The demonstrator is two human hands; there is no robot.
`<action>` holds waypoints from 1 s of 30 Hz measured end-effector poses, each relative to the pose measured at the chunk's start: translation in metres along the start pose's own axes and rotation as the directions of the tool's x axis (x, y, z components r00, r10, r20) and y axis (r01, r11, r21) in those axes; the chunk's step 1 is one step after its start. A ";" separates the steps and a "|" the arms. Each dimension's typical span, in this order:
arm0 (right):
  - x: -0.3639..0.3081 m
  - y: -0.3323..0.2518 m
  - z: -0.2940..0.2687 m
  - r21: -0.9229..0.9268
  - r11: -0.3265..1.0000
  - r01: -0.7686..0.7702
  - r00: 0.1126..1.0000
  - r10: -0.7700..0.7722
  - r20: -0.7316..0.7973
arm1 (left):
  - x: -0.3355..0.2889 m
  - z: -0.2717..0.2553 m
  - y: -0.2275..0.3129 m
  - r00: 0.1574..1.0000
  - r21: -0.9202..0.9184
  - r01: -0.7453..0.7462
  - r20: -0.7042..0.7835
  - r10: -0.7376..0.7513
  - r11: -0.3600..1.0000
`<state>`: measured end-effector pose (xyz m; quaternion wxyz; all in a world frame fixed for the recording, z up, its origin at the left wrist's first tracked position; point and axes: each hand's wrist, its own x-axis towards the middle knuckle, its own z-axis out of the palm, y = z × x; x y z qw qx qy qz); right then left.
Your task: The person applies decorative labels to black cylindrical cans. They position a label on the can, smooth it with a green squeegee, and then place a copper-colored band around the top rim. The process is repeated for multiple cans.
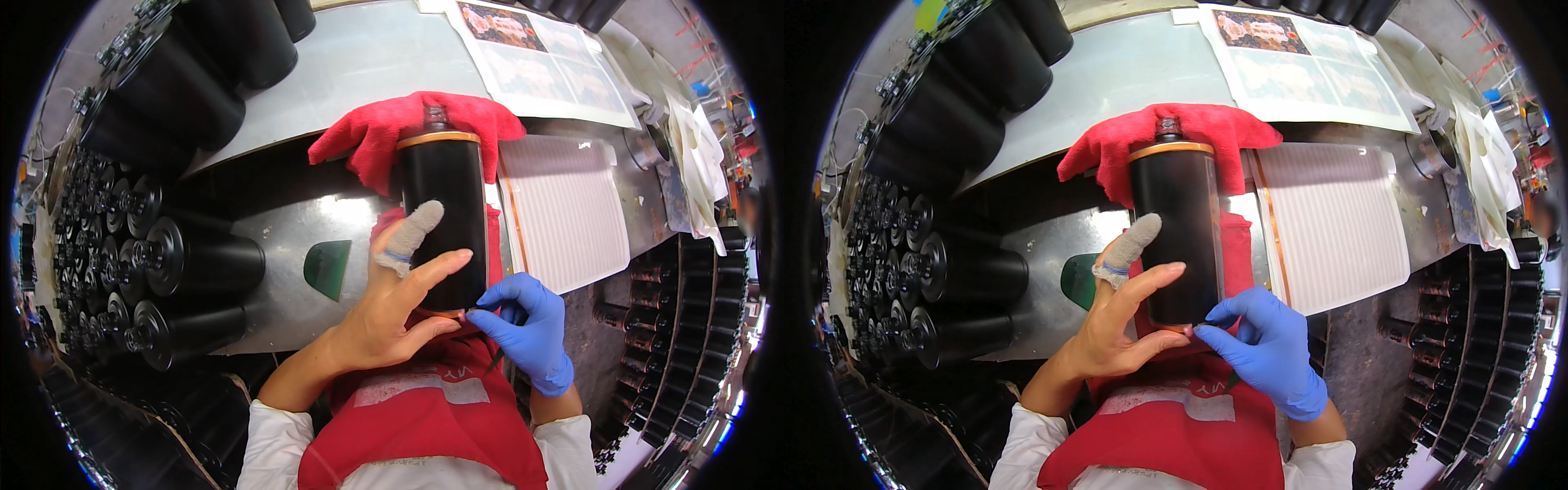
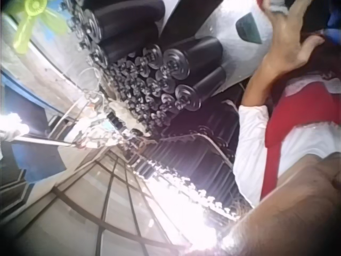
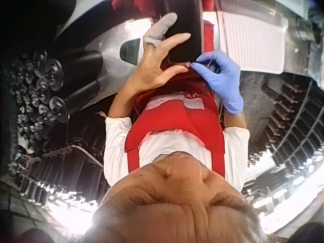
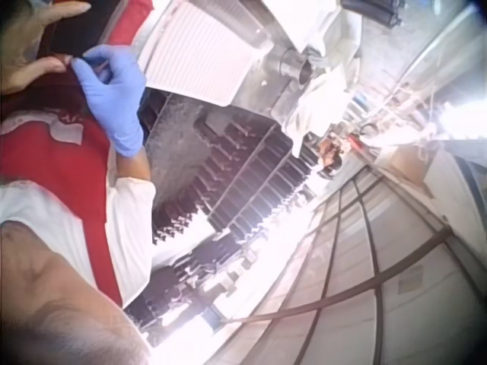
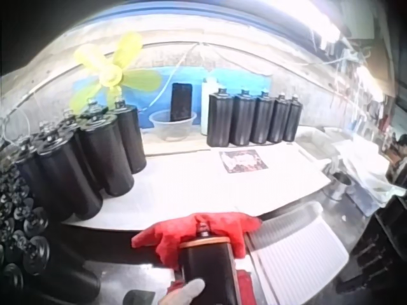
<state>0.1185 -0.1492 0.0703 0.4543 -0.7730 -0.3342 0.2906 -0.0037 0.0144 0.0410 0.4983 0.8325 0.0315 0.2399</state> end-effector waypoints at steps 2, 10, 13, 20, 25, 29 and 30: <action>-0.002 -0.002 0.000 -0.048 0.996 0.076 0.997 -0.075 0.017 | -0.002 -0.001 -0.003 1.000 0.006 -0.003 0.005 0.003 1.000; -0.005 -0.016 0.010 -0.218 0.974 0.065 0.995 -0.079 -0.056 | -0.007 0.002 -0.006 1.000 0.049 -0.009 -0.015 0.009 0.999; -0.007 -0.018 0.008 -0.114 0.993 -0.042 0.999 0.039 -0.029 | -0.007 0.004 -0.011 0.999 0.058 -0.029 -0.021 0.030 0.998; -0.006 -0.012 0.005 0.003 0.980 -0.198 0.980 0.198 -0.015 | -0.007 0.004 -0.012 1.000 0.043 -0.018 -0.019 0.019 0.999; -0.005 -0.007 0.005 0.015 0.976 -0.216 0.975 0.216 -0.045 | -0.007 0.004 -0.015 1.000 0.050 -0.025 -0.003 0.025 0.998; -0.005 -0.001 0.002 0.057 0.969 -0.241 0.967 0.245 -0.068 | -0.007 0.000 -0.012 1.000 -0.073 0.004 0.022 -0.002 0.997; -0.005 0.002 0.000 0.084 0.964 -0.254 0.962 0.261 -0.078 | -0.008 0.001 -0.013 1.000 -0.122 0.017 0.004 -0.016 0.992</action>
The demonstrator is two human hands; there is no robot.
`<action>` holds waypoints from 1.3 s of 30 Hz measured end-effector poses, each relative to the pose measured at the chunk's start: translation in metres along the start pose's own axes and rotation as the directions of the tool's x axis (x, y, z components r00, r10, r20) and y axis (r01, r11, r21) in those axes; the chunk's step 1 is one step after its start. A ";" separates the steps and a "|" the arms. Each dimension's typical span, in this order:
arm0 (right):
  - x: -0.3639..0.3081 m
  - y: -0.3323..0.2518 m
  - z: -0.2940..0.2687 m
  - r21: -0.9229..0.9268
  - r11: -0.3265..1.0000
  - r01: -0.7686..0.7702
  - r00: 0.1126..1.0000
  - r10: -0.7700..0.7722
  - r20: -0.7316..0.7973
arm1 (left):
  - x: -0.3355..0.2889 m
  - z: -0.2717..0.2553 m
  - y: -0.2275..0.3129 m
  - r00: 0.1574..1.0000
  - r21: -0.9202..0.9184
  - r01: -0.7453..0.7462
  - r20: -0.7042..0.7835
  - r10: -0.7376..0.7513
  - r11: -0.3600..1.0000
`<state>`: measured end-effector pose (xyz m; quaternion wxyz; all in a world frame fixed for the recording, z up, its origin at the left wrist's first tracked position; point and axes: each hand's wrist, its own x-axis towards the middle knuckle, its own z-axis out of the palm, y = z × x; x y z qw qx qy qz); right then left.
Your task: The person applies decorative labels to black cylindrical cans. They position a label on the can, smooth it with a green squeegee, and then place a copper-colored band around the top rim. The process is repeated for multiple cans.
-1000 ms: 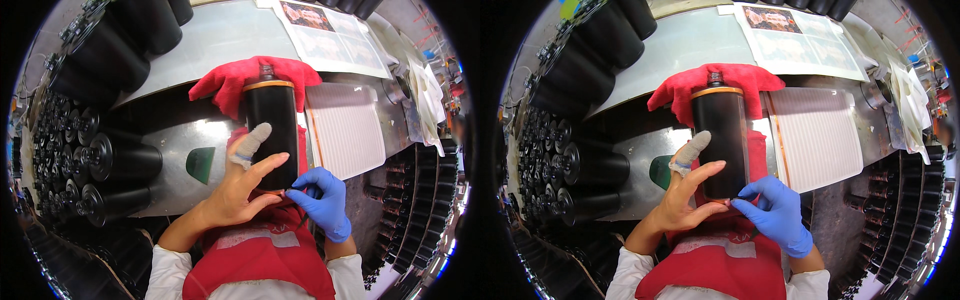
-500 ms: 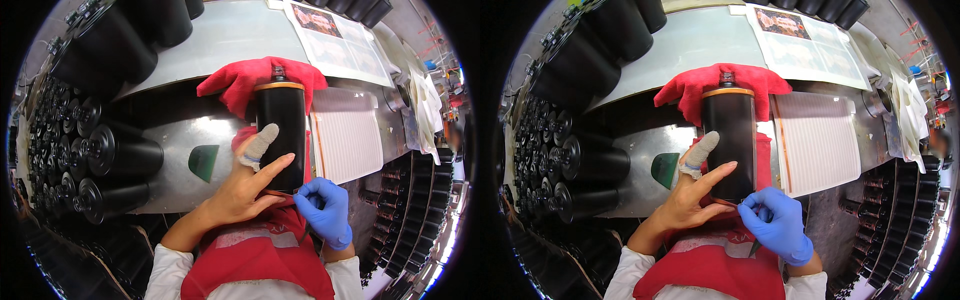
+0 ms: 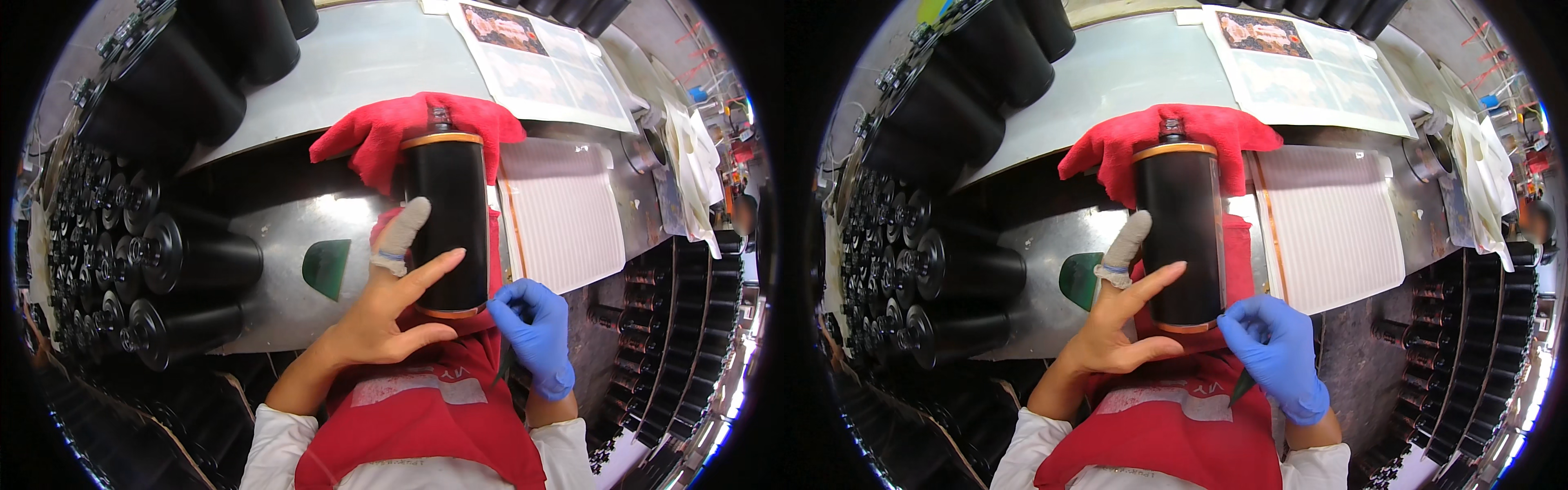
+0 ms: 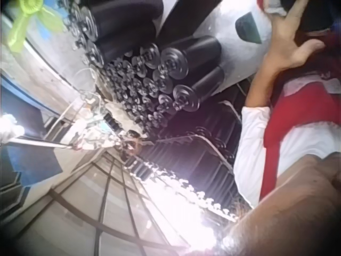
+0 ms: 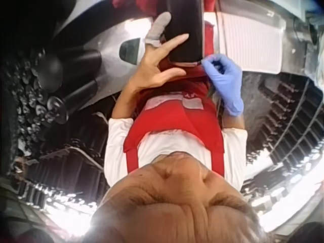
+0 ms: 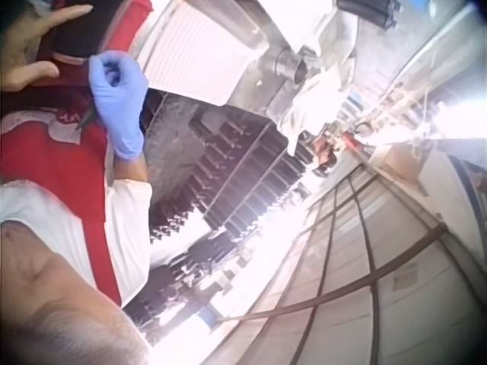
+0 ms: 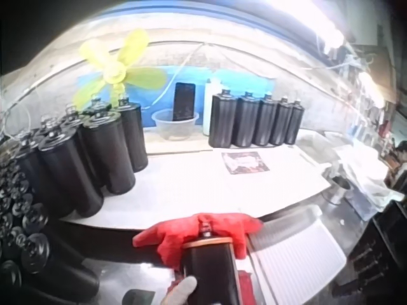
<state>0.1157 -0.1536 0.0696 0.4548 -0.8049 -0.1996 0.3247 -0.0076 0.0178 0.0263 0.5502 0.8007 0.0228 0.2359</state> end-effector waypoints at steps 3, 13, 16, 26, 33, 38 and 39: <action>0.007 0.009 -0.006 0.050 0.998 -0.042 0.999 0.042 0.015 | -0.009 0.010 -0.007 0.994 -0.118 0.090 -0.052 -0.097 0.989; 0.016 0.022 -0.005 0.194 0.975 -0.105 0.979 0.068 0.192 | -0.008 0.041 0.010 0.960 -0.347 0.206 -0.110 -0.258 0.915; 0.017 0.022 -0.007 0.190 0.976 -0.105 0.975 0.064 0.213 | -0.003 0.039 0.018 0.955 -0.301 0.255 -0.074 -0.289 0.919; 0.019 0.025 -0.005 0.189 0.982 -0.026 0.970 -0.020 0.241 | 0.008 0.050 0.031 0.921 -0.293 0.277 -0.192 -0.340 0.915; 0.047 0.077 -0.048 0.804 0.526 -0.277 0.960 0.110 0.259 | 0.015 0.049 0.043 0.959 0.149 0.264 -0.148 -0.243 0.953; 0.024 0.066 -0.053 0.746 0.654 -0.127 0.985 0.171 0.018 | 0.011 0.045 0.031 0.981 0.262 0.152 -0.154 -0.115 0.953; 0.015 0.054 -0.051 0.678 0.734 -0.042 0.990 0.124 -0.073 | 0.011 0.046 0.028 0.983 0.266 0.129 -0.158 -0.089 0.955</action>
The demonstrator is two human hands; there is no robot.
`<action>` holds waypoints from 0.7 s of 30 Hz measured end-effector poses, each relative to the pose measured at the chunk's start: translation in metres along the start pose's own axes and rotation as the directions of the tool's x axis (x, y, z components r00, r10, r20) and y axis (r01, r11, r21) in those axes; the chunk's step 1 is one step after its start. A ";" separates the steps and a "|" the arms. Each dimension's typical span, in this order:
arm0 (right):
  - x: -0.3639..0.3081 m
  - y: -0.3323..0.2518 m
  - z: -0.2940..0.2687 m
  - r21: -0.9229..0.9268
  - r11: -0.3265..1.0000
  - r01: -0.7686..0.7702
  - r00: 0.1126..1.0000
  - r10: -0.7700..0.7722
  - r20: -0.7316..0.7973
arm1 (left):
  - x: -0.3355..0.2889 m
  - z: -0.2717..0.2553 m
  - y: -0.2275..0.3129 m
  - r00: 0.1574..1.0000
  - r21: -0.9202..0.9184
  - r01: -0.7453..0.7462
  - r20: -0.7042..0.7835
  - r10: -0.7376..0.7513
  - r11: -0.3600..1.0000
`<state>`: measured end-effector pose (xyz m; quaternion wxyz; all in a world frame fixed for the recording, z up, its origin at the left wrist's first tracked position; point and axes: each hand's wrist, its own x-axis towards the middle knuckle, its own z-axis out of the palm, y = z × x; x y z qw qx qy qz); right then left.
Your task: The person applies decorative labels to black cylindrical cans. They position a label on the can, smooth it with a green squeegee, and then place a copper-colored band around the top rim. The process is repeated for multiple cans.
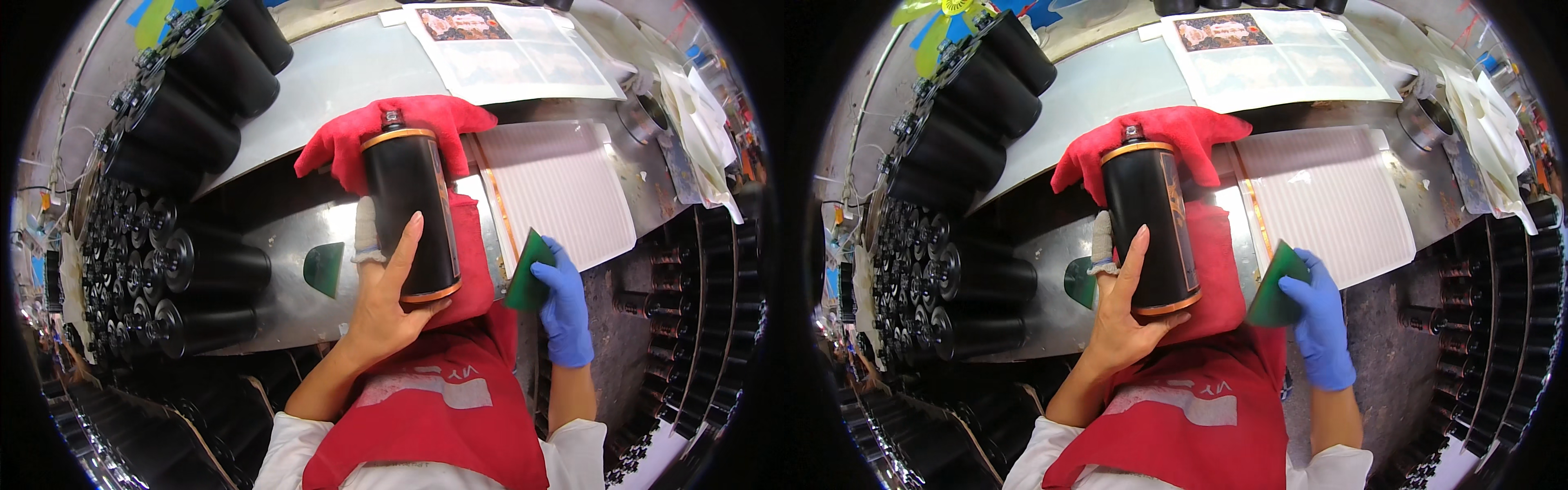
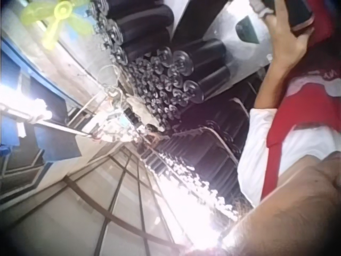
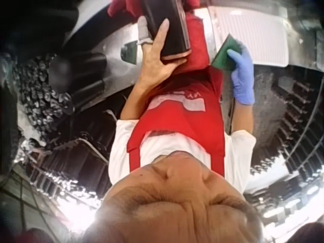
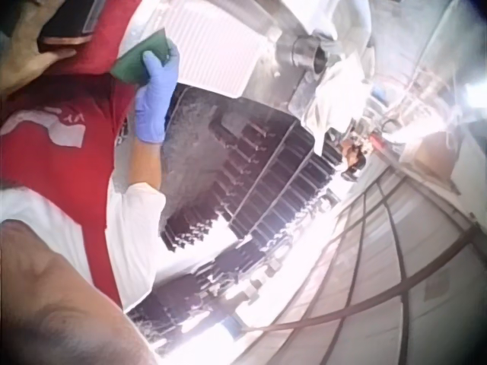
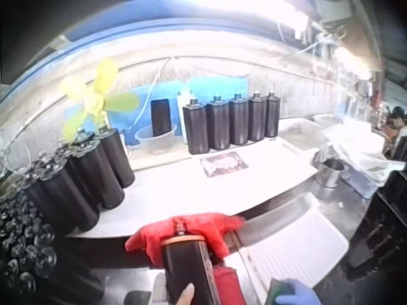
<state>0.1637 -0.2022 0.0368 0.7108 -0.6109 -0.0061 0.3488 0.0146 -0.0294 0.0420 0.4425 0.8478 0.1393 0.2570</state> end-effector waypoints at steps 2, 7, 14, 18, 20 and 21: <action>-0.024 -0.012 0.028 -0.236 0.959 0.158 0.987 -0.151 0.045 | 0.001 0.004 -0.008 0.998 0.042 -0.048 -0.035 0.050 0.998; -0.047 -0.001 0.061 -0.610 0.679 0.409 0.910 -0.257 0.324 | -0.002 0.006 -0.018 0.996 0.034 -0.064 -0.067 0.066 0.997; -0.030 0.006 0.020 -0.441 0.867 0.233 0.972 -0.202 0.118 | -0.005 -0.009 -0.013 0.987 -0.229 0.067 0.156 -0.031 0.971; -0.021 0.010 0.029 -0.413 0.883 0.222 0.965 -0.139 0.221 | -0.012 -0.001 -0.009 0.985 -0.364 0.161 0.123 -0.124 0.917; -0.022 0.013 0.030 -0.400 0.889 0.223 0.965 -0.144 0.220 | -0.012 0.003 -0.011 0.979 -0.484 0.205 0.102 -0.177 0.851; -0.022 0.014 0.029 -0.393 0.891 0.226 0.964 -0.148 0.220 | -0.010 0.004 -0.012 0.975 -0.541 0.220 0.093 -0.203 0.812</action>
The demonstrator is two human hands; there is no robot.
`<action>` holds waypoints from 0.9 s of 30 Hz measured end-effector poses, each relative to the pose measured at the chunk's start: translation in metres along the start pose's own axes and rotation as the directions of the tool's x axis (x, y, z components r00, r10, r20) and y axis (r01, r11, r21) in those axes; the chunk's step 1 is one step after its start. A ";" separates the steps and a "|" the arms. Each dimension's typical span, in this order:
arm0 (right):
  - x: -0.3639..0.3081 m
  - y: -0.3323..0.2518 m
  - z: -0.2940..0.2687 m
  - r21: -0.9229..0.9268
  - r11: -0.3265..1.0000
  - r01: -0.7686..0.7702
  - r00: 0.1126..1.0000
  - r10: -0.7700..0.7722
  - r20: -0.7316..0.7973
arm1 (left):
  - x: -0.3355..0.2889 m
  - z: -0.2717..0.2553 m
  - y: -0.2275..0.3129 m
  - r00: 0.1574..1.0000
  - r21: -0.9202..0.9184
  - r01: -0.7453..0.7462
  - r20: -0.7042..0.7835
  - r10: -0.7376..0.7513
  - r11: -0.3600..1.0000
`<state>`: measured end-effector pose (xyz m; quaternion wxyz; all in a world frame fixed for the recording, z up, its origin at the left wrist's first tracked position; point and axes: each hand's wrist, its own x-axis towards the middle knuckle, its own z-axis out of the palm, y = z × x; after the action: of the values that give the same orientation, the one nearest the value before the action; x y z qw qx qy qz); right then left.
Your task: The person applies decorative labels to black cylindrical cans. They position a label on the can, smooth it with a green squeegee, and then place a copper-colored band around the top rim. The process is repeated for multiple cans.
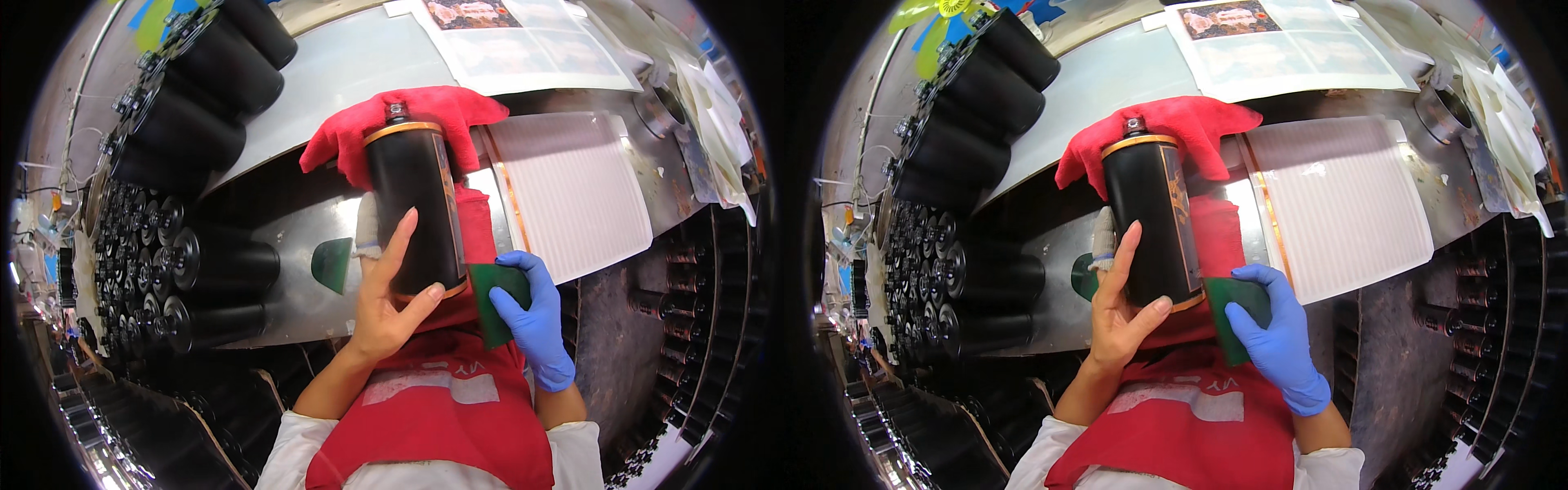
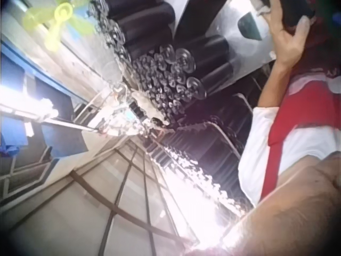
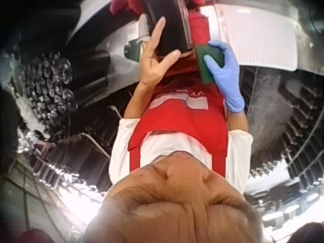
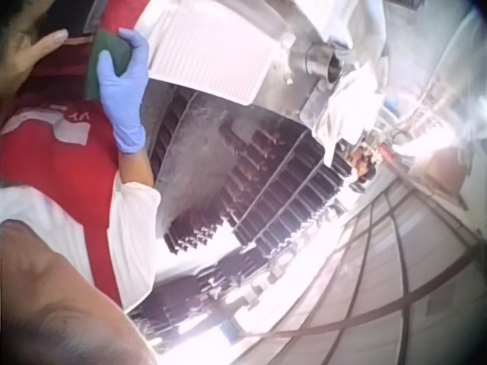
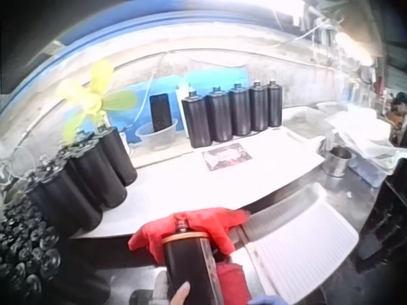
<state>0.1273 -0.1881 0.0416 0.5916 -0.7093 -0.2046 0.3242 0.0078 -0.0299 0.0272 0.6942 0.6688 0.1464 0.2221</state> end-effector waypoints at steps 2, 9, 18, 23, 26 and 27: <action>-0.003 0.002 -0.002 0.017 1.000 -0.021 1.000 0.021 -0.005 | 0.000 -0.003 -0.001 1.000 -0.029 -0.013 0.001 0.013 0.999; -0.005 0.003 -0.010 0.064 0.997 -0.037 0.999 0.039 -0.021 | -0.003 0.008 0.005 0.998 0.119 -0.059 -0.029 0.062 0.991; -0.009 0.005 -0.012 0.089 0.996 -0.025 0.999 0.027 -0.021 | 0.001 0.000 -0.006 0.984 0.233 -0.160 -0.034 0.172 0.959; -0.006 0.006 -0.011 0.100 0.994 -0.054 0.998 0.055 -0.003 | 0.000 0.010 0.009 0.998 -0.102 -0.051 0.021 0.053 0.993; -0.002 0.009 -0.011 0.109 0.992 -0.058 0.998 0.058 0.000 | 0.003 0.001 0.004 0.997 -0.499 0.024 -0.048 -0.055 0.866; 0.000 0.009 -0.010 0.112 0.992 -0.059 0.998 0.059 0.001 | 0.004 0.000 0.000 0.999 -0.250 0.007 -0.046 -0.019 0.968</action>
<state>0.1333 -0.1973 0.0334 0.6209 -0.6811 -0.1643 0.3517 0.0108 -0.0279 0.0271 0.7707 0.5696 0.1384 0.2500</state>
